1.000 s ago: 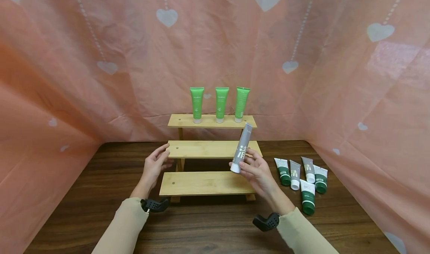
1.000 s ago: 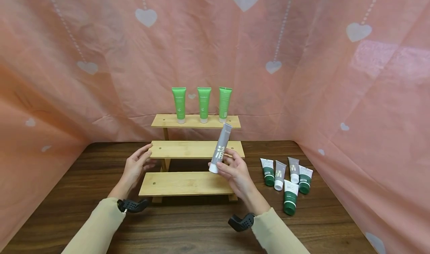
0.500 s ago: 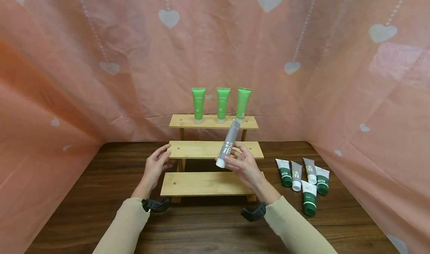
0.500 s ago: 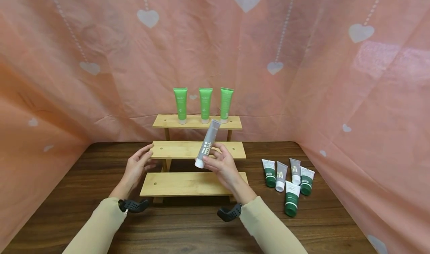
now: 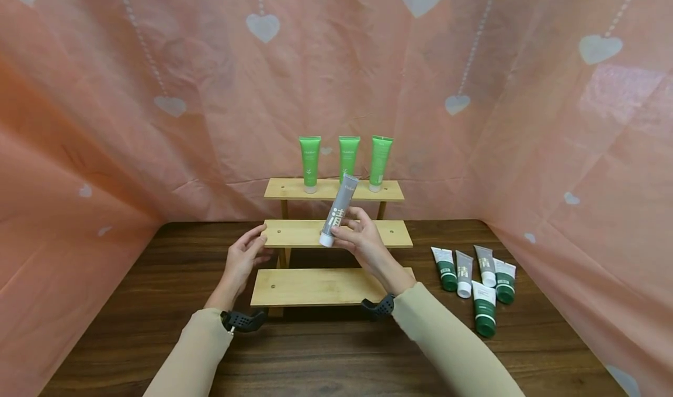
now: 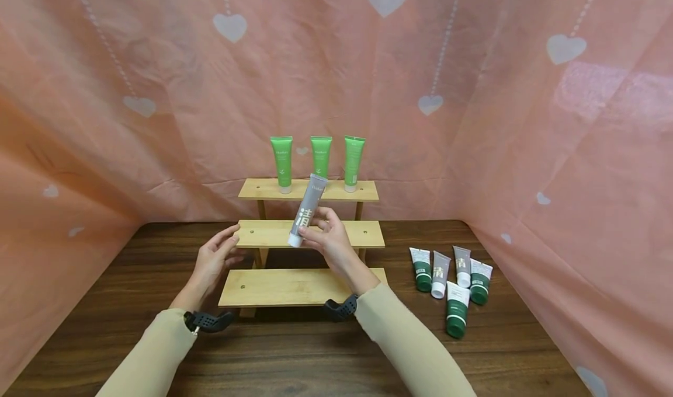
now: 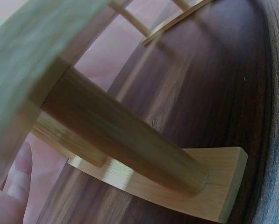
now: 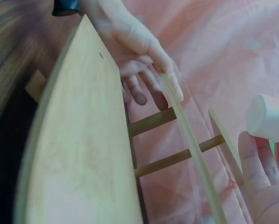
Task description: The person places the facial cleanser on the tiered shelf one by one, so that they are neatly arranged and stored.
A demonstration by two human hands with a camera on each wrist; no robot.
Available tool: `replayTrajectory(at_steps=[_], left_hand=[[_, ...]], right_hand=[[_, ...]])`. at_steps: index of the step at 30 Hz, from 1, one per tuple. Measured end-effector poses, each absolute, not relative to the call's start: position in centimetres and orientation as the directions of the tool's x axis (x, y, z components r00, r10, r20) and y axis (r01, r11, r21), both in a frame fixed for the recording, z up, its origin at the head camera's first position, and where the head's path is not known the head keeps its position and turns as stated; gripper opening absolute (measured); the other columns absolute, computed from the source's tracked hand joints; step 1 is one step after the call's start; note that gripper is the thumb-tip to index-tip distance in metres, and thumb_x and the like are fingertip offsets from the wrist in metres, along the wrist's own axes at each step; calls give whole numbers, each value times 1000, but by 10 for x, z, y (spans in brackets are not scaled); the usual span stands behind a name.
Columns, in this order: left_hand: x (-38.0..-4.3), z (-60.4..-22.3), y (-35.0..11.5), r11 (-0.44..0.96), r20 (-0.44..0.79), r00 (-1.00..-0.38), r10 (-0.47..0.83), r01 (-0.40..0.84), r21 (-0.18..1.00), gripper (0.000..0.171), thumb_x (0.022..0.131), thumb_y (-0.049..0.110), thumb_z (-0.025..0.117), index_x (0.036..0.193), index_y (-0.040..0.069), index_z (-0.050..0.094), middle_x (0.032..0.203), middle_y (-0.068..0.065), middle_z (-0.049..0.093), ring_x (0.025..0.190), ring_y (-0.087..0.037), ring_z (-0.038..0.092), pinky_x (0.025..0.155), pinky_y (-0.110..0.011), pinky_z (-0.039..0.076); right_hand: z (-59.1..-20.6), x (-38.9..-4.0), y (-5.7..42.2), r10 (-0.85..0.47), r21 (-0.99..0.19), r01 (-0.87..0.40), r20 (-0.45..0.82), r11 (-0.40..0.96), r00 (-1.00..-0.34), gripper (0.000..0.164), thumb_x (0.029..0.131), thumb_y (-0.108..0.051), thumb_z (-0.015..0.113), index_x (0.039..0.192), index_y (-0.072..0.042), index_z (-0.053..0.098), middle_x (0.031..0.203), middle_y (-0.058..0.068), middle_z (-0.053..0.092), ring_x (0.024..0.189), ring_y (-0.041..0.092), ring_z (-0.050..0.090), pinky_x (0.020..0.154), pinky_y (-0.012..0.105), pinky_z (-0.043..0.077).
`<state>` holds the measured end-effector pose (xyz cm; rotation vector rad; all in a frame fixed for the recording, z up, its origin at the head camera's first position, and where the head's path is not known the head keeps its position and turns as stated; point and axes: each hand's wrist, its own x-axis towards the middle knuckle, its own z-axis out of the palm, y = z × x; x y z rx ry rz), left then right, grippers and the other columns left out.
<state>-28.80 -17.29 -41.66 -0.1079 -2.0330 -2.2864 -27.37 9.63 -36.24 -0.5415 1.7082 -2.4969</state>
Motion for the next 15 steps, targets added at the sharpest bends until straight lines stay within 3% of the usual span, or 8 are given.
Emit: replayTrajectory(at_steps=[7,15], left_hand=[[-288,-417,-172,-118,106,-994,-7,106,987,42,94,18,56,134,7,49,85,5,65,93,-37,60,86,-50,47],[-288,-416,-173,-119,100,-995,-12,101,988,41,94,19,57,134,8,50,87,4,65,93,-38,60,86,-49,48]], right_hand=[[-357,-287,74,-238,-929,-165,251,-331,-938,47,86,6,60,127,-3,39,107,14,54,90,22,62,76,37,53],[-360,-303,54,-222,-946,-177,240,-270,-945,51,84,4,64,127,-3,39,113,20,53,92,25,62,80,44,52]])
